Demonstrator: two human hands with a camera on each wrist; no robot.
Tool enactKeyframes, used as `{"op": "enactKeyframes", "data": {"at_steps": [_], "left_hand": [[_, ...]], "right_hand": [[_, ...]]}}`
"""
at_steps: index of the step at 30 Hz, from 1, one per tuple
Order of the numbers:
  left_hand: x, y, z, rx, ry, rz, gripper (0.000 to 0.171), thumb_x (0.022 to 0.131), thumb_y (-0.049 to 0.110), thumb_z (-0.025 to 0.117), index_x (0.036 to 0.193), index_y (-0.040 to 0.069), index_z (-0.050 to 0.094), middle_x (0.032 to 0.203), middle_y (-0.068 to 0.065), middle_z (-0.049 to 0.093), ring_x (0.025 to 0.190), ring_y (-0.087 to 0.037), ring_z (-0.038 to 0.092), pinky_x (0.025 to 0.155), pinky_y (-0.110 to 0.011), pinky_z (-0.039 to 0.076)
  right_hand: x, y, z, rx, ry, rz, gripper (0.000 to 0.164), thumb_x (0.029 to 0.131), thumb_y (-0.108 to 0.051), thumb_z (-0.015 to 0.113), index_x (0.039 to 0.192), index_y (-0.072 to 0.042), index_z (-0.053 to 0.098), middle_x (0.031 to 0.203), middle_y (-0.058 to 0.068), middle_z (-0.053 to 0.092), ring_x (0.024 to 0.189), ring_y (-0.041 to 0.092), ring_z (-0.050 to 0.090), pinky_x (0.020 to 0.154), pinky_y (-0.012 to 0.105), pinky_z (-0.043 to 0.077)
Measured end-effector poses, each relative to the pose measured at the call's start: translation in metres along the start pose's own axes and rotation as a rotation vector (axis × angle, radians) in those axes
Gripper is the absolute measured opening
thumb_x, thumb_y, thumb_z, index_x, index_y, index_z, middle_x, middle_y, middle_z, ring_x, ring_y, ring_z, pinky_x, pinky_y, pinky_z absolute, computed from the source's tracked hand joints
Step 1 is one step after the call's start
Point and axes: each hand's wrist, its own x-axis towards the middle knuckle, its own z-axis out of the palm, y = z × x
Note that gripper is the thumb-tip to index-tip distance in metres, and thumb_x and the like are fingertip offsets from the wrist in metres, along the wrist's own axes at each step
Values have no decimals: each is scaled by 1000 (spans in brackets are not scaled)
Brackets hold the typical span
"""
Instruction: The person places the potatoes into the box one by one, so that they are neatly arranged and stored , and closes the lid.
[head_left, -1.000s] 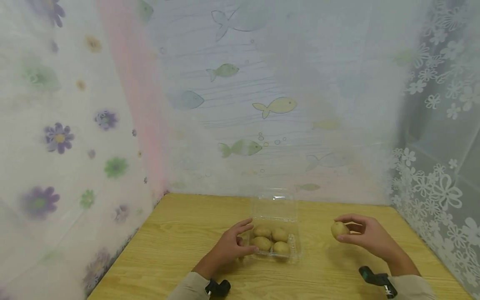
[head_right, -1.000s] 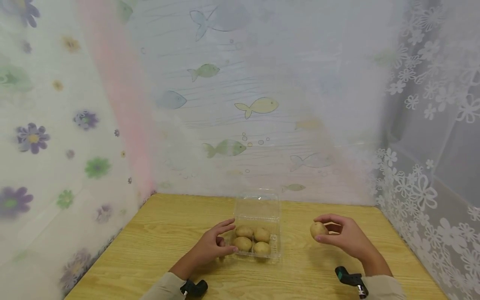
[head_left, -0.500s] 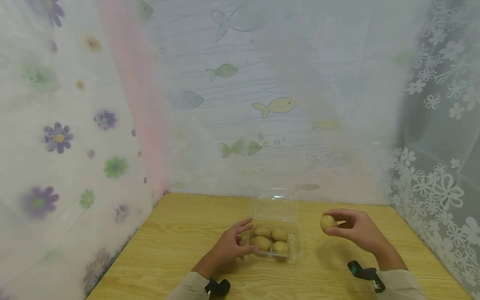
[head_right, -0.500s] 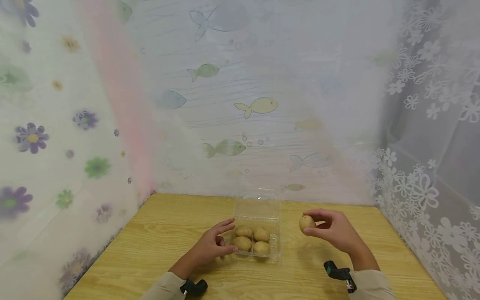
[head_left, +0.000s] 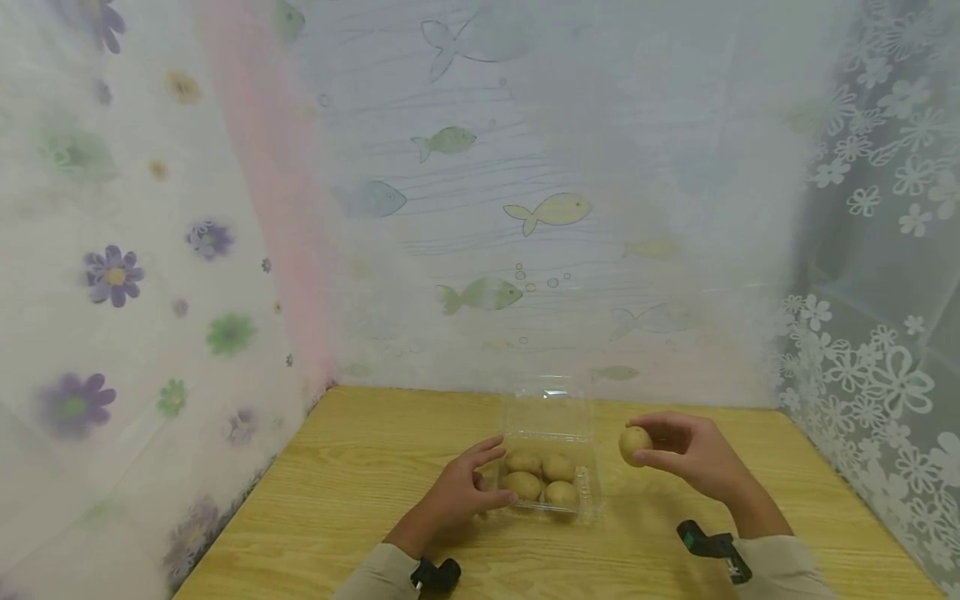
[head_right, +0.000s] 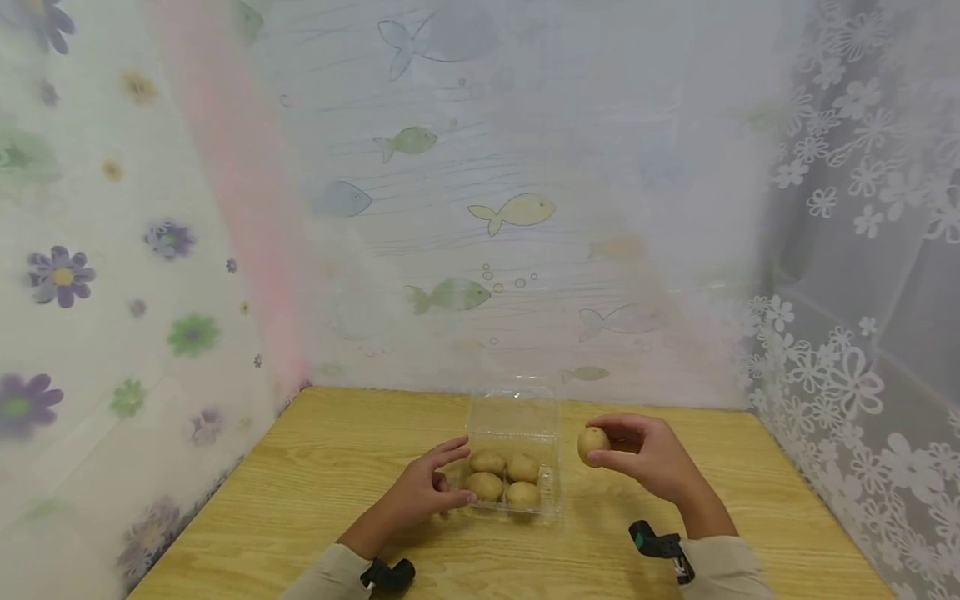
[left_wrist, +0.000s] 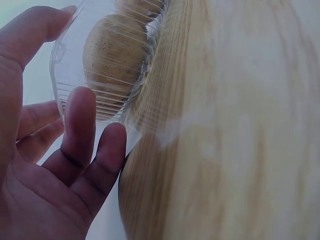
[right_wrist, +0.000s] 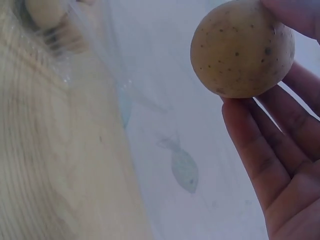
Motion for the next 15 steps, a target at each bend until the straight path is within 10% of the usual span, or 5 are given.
{"op": "enactKeyframes", "data": {"at_steps": [15], "left_hand": [[1,2,2,80,43,2,78,87,46,83,151,13,53,167,1,35,51,-3,38,55,-23,48]], "right_hand": [[8,-4,29,-20,14,41,42,90,-32,83,130,-25,70,130,8,70,109,15,72,86,25,59]]}}
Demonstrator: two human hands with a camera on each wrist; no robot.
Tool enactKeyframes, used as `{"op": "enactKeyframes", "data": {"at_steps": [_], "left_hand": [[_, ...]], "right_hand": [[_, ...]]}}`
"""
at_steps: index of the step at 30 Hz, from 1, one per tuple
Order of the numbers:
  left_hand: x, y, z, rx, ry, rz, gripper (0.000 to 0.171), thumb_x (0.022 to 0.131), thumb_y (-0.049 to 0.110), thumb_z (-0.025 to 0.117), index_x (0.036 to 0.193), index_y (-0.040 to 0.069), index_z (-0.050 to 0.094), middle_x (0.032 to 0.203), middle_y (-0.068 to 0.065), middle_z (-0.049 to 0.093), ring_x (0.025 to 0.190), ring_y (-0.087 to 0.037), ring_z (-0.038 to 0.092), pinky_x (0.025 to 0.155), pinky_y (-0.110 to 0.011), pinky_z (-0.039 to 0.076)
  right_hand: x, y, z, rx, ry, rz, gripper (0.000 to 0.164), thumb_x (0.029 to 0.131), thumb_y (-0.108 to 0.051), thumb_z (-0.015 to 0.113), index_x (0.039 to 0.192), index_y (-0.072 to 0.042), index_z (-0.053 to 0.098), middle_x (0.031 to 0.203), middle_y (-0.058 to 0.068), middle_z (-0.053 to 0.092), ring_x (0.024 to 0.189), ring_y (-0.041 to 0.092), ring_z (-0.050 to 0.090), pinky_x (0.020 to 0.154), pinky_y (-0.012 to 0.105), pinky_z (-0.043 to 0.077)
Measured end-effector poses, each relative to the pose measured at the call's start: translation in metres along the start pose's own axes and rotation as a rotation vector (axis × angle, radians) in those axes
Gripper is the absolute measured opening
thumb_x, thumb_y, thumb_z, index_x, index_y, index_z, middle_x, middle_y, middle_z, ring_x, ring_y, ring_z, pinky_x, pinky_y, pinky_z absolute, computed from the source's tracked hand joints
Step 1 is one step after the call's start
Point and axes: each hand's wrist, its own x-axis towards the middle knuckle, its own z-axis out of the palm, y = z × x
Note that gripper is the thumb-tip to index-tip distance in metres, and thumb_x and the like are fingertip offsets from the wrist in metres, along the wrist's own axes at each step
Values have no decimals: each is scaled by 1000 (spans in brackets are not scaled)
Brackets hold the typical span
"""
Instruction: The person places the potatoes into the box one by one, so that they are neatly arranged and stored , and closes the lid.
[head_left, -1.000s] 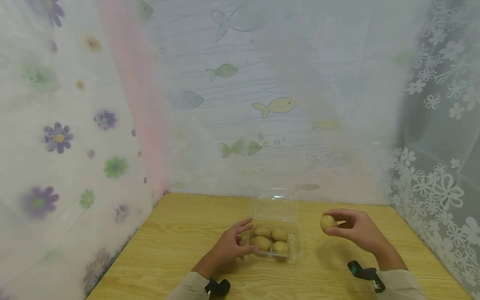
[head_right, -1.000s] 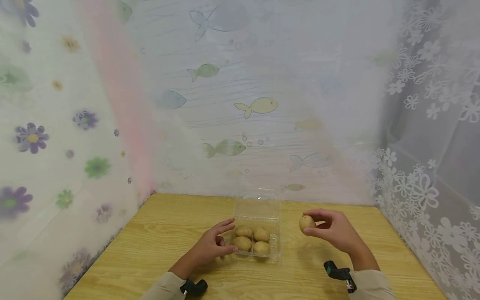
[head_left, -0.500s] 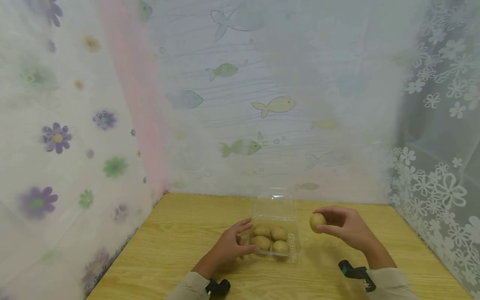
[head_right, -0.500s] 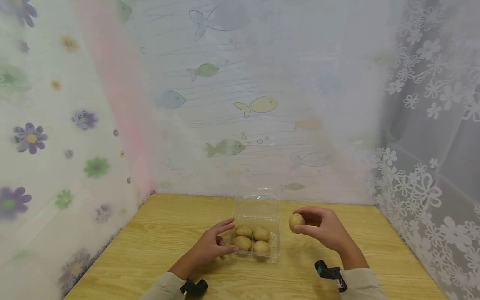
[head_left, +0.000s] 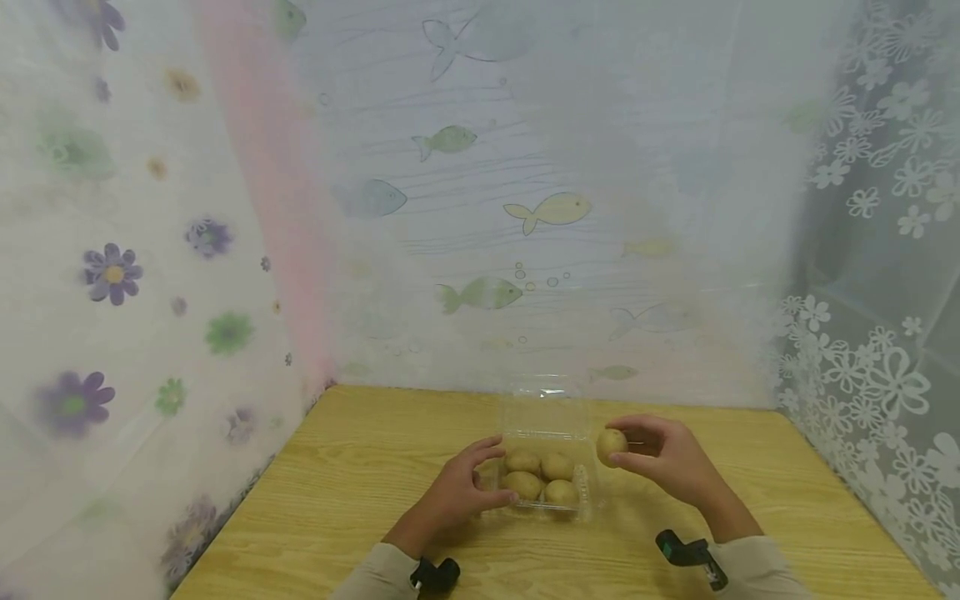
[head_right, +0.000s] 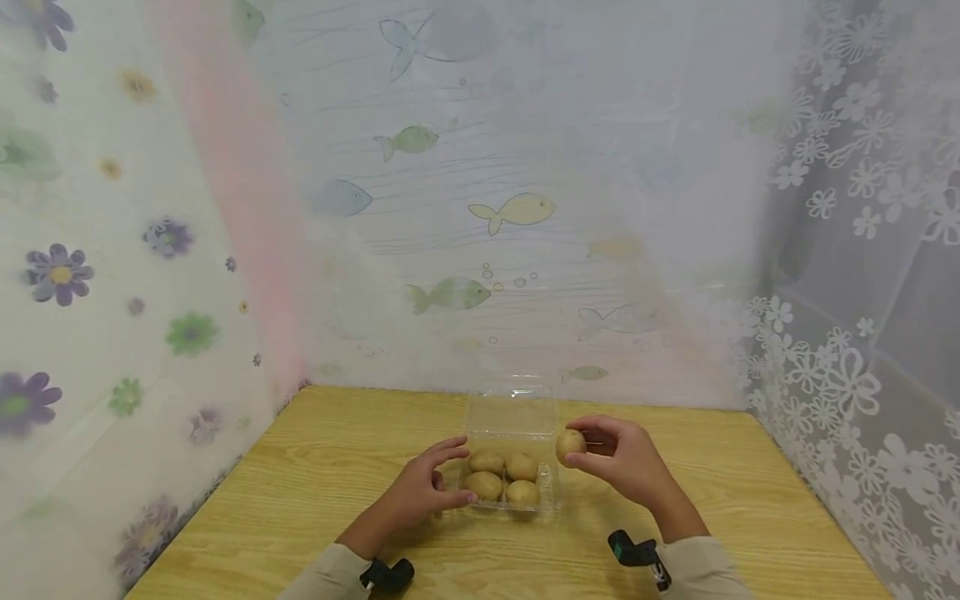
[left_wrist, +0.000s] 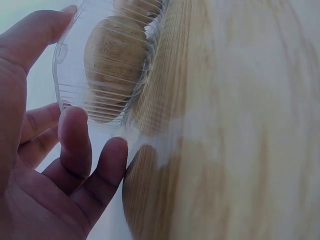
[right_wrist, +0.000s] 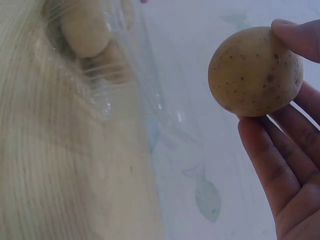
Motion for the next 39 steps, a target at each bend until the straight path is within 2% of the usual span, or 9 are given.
{"op": "enactKeyframes", "data": {"at_steps": [8,12,19,25,29,39], "left_hand": [[-1,5,1,51,12,-10,76,88,48,83,150,14,55,166,2,37,55,-2,42,60,-23,50],[-2,6,1,54,13,-10,76,87,49,83,150,15,55,166,3,37,55,-2,44,60,-23,51],[0,6,1,69,22,1,76,87,48,83,149,13,56,166,1,38,55,-2,44,59,-23,50],[-1,7,0,81,24,14,74,88,45,83,148,11,56,165,-2,39,54,-3,42,59,-23,49],[0,6,0,84,19,10,75,88,47,83,149,12,56,165,-1,39,54,-2,42,59,-23,49],[1,1,2,68,12,-2,80,86,53,83,151,16,54,166,4,37,54,-1,43,61,-24,51]], "right_hand": [[2,1,17,3,-23,18,52,88,-36,84,131,-12,70,131,10,70,114,29,72,86,28,60],[3,4,23,18,-35,21,52,88,-36,84,132,-13,69,132,10,69,116,32,71,87,29,60],[5,10,29,7,-61,-1,50,88,-37,82,131,-14,69,132,8,70,117,29,71,90,29,59],[5,12,34,-111,-35,-43,49,89,-42,81,130,-16,71,131,-1,71,116,25,70,95,40,58],[5,12,37,-161,-12,-50,48,88,-40,82,129,-16,72,129,-3,72,111,21,70,93,46,58],[3,10,45,-225,-34,-49,46,90,-37,82,128,-15,73,125,-3,74,109,20,69,95,47,57]]}}
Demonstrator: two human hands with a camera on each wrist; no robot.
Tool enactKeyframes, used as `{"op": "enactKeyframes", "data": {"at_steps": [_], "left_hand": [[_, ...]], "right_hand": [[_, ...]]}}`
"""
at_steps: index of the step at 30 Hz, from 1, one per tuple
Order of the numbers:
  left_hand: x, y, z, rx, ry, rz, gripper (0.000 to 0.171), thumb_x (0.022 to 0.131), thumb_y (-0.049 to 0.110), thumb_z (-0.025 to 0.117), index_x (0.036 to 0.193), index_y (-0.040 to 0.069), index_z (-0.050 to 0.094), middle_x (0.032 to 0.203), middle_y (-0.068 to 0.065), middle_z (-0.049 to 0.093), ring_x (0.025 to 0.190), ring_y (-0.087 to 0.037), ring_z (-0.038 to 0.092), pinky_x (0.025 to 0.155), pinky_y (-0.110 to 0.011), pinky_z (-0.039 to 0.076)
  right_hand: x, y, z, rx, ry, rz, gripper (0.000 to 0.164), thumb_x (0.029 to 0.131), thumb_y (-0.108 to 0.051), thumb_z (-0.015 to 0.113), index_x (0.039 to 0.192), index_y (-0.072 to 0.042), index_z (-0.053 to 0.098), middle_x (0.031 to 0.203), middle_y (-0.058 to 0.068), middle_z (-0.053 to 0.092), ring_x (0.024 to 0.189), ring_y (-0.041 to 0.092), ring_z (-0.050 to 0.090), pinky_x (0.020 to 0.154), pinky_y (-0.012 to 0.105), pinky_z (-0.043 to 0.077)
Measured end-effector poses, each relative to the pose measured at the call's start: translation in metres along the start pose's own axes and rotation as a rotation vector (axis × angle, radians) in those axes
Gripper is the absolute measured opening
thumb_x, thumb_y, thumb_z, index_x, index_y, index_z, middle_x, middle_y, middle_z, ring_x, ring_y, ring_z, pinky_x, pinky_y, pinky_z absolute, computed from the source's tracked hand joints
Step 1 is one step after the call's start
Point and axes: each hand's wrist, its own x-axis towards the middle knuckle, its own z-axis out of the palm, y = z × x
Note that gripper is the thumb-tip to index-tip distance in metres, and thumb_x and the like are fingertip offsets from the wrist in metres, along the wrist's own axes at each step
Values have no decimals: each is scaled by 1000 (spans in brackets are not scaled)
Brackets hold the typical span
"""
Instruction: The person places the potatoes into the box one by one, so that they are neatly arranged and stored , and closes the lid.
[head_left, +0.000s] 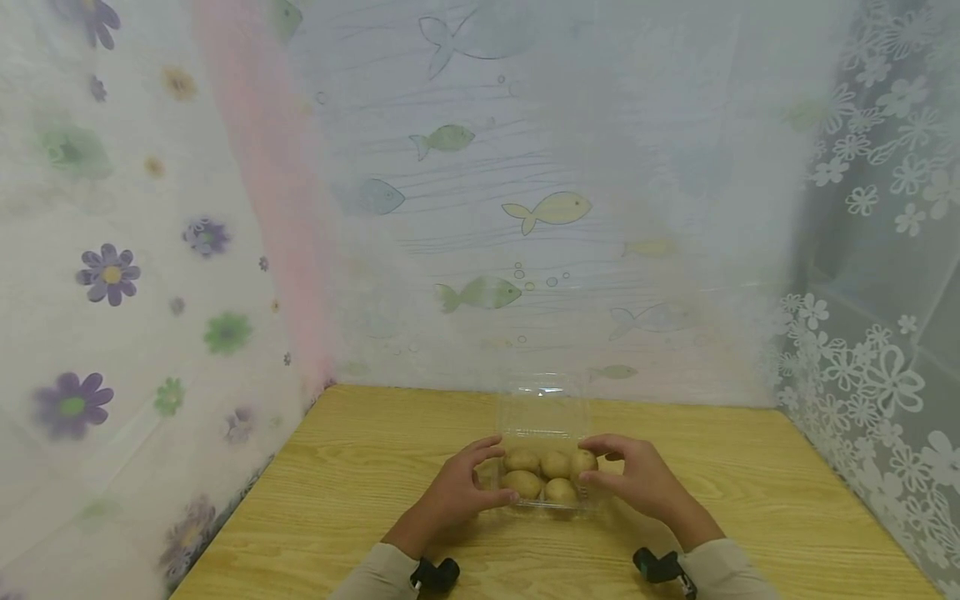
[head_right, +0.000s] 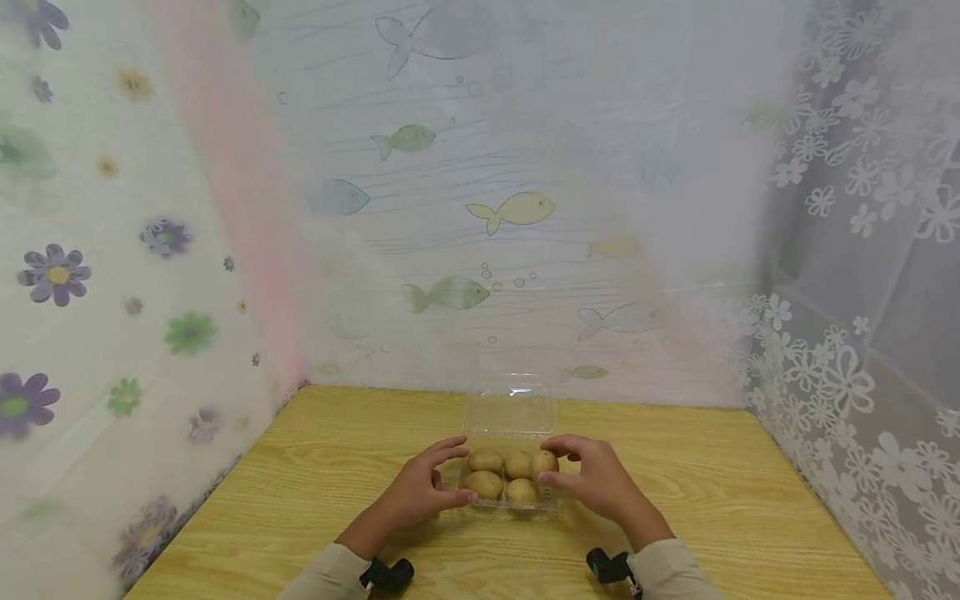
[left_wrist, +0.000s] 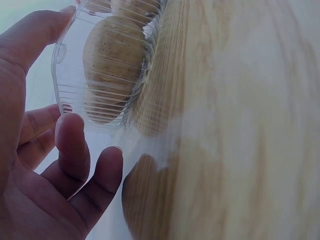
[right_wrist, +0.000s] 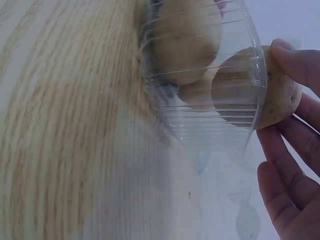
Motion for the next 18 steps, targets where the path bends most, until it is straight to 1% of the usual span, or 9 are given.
{"op": "enactKeyframes", "data": {"at_steps": [6,9,12,18], "left_hand": [[0,1,0,11,5,9,81,86,53,82,151,14,54,166,1,37,53,-2,43,59,-24,50],[0,2,0,18,6,2,81,85,54,82,151,15,54,166,3,37,52,-2,42,58,-24,50],[0,2,0,17,8,1,80,85,54,83,150,16,55,166,3,38,51,-2,41,58,-24,50],[-1,3,0,21,11,9,79,86,53,82,150,15,55,166,0,38,52,-2,41,58,-24,49]], "right_hand": [[0,2,4,-18,4,-12,44,89,-36,83,126,-14,73,122,-5,74,108,17,69,95,53,54],[-1,3,6,-15,4,8,44,88,-35,84,126,-15,73,121,-7,74,109,17,68,97,54,53],[0,3,7,-21,3,35,45,87,-35,85,126,-16,73,122,-7,74,112,20,68,99,53,52],[1,3,7,-39,-9,40,44,88,-33,84,126,-15,73,127,1,73,119,31,66,100,57,51]]}}
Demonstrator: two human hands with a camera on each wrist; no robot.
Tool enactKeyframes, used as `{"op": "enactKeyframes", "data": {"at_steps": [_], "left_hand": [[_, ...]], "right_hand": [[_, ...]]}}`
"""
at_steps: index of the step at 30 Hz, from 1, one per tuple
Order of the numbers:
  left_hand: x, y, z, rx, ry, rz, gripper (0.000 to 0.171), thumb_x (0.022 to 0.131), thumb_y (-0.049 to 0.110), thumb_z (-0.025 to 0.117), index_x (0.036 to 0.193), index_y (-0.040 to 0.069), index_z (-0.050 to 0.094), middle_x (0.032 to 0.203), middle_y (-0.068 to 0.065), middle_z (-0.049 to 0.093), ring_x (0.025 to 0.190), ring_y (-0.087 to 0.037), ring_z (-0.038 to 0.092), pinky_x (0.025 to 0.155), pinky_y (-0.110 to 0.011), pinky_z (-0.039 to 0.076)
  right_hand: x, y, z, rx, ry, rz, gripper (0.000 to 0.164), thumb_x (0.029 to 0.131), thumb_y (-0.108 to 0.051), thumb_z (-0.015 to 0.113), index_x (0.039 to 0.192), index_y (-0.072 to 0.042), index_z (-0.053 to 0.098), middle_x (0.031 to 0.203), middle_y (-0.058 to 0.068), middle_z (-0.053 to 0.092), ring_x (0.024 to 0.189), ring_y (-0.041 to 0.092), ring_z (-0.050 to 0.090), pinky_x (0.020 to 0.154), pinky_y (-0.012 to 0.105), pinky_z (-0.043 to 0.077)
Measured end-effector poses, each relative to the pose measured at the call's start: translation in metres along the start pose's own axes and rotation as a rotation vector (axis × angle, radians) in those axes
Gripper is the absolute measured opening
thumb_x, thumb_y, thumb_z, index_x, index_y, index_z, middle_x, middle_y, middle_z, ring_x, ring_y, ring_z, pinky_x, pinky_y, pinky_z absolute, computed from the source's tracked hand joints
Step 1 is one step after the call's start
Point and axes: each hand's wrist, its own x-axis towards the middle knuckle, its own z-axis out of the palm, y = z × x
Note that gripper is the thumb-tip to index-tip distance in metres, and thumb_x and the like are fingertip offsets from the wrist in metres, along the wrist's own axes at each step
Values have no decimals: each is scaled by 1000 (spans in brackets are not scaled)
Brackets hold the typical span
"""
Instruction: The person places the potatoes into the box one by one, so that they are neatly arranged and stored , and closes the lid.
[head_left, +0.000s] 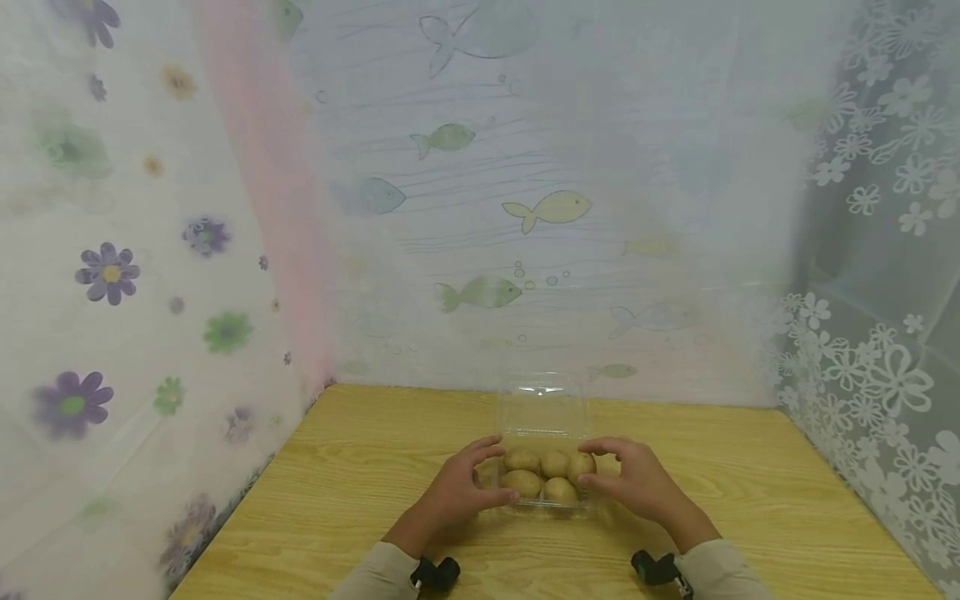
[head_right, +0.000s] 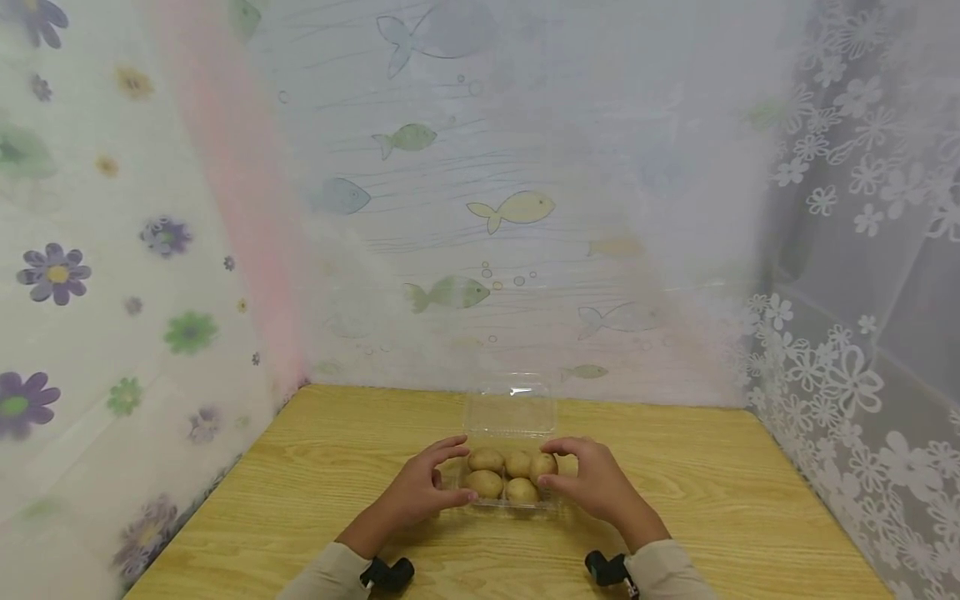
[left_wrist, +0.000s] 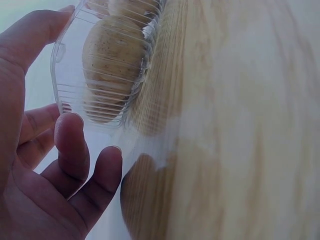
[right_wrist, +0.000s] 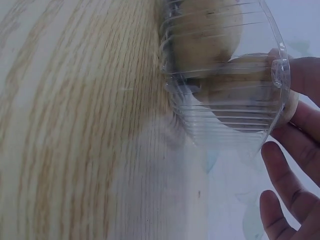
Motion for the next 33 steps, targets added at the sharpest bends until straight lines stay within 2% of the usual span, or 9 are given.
{"op": "enactKeyframes", "data": {"at_steps": [11,25,33], "left_hand": [[12,-10,-10,4,-10,16,80,86,55,82,150,16,55,166,3,38,55,-1,46,62,-24,51],[28,-22,-22,-22,-48,30,80,86,54,82,151,16,54,166,3,37,51,-3,37,56,-24,47],[36,-29,-29,-21,-58,48,77,87,50,82,150,14,55,165,2,38,50,-3,37,55,-23,46]], "right_hand": [[12,3,4,-23,2,46,43,87,-38,85,124,-18,75,129,2,72,123,34,63,102,59,50],[25,0,9,-52,4,76,45,84,-38,87,121,-16,75,128,3,72,121,34,63,102,60,48],[33,-1,14,-60,7,103,44,84,-39,87,121,-17,75,128,2,72,120,33,63,102,59,49]]}}
